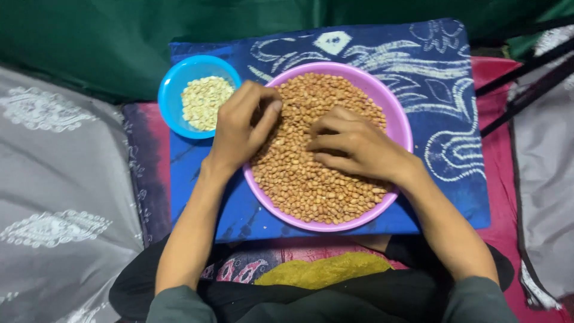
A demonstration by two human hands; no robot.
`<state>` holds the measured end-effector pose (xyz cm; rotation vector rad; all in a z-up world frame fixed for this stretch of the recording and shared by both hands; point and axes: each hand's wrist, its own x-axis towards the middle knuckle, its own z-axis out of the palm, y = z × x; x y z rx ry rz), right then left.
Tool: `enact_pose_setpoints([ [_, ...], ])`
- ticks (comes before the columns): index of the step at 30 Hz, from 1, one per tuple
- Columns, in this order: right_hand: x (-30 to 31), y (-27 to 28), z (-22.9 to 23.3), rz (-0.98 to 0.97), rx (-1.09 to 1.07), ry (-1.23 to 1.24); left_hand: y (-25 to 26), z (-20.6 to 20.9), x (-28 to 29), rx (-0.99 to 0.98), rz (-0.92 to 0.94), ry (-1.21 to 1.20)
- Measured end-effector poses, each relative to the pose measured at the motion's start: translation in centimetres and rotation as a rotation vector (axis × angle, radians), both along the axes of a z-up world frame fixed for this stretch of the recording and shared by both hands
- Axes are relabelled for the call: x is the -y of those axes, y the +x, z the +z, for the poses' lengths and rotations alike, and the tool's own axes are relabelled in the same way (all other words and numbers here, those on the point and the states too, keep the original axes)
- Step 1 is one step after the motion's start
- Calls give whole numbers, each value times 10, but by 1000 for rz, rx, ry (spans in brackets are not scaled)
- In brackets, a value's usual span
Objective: Manually sorting nuts by sifting through a large bowl and picking out specific pieces to place in a separate container.
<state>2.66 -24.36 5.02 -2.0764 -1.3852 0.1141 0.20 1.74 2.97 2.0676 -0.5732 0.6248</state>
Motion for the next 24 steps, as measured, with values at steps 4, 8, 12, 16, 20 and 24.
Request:
enact_pose_setpoints([
  [4,6,1,-4,-14,-4,-15,6,9,-34,50,127,26],
  [8,5,-4,7,-100,-62,-32,4,20,-62,41,345,86],
  [12,6,-4,7,-154,-66,58,7,-20,-89,-407,450,392],
  [16,16,7,-10,-169,8,85,19,-28,-90,-459,477,421],
  [20,20,6,-5,-197,-74,186,14,-28,-89,-478,474,445],
  [24,24,9,-3,-278,-130,220,12,-21,-87,-425,445,366],
])
